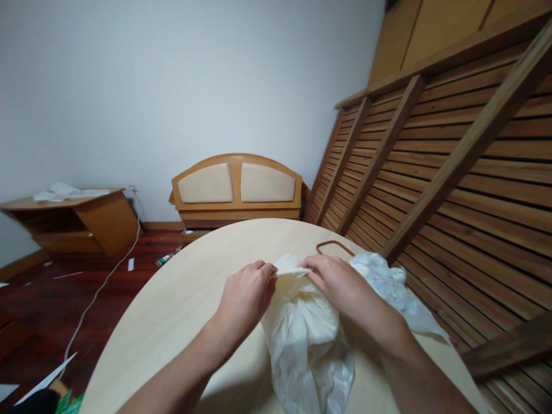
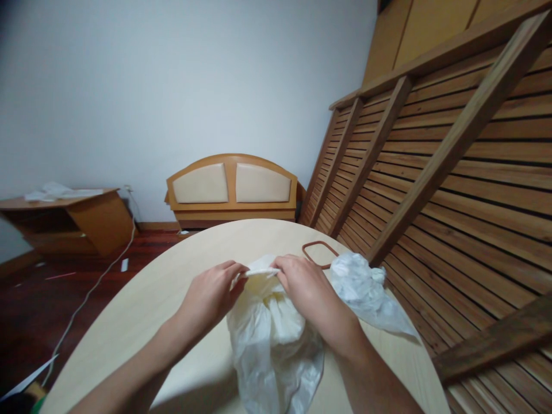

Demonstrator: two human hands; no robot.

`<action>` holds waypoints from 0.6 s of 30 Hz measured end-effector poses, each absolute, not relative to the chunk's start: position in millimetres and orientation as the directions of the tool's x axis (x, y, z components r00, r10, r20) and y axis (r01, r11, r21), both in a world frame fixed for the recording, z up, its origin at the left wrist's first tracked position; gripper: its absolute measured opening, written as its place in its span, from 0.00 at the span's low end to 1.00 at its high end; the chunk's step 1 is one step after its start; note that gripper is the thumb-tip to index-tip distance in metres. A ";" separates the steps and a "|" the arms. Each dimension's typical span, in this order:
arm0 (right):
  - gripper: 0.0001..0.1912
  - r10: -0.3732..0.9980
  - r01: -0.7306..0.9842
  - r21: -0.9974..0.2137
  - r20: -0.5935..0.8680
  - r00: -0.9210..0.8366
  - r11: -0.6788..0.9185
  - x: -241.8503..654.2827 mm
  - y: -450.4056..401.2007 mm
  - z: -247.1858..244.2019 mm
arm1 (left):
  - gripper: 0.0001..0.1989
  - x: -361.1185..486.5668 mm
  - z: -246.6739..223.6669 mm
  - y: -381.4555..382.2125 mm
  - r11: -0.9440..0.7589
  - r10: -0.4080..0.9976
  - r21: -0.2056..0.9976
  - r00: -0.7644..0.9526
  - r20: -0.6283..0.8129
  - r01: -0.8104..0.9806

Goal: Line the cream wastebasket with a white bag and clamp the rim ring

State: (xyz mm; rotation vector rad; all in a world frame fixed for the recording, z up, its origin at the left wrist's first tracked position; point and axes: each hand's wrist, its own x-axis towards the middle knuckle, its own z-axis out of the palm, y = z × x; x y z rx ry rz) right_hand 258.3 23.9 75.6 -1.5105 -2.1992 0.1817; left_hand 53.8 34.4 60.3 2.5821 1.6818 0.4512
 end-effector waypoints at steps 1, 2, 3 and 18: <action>0.12 0.909 0.844 -0.364 0.290 -0.299 0.394 259.3 23.7 74.5 | 0.10 53.4 60.7 33.2 -0.412 0.903 0.173 0.375 0.211 0.895; 0.12 0.908 0.841 -0.366 0.288 -0.306 0.399 260.2 23.6 73.5 | 0.10 53.1 60.9 32.1 -0.408 0.906 0.170 0.375 0.198 0.897; 0.13 0.907 0.840 -0.365 0.288 -0.308 0.402 260.8 23.5 72.8 | 0.11 53.0 61.0 30.9 -0.405 0.909 0.169 0.374 0.186 0.899; 0.21 0.883 0.868 -0.283 0.365 -0.295 0.407 258.5 23.3 71.0 | 0.10 53.8 61.3 34.6 -0.429 0.877 0.164 0.367 0.309 0.888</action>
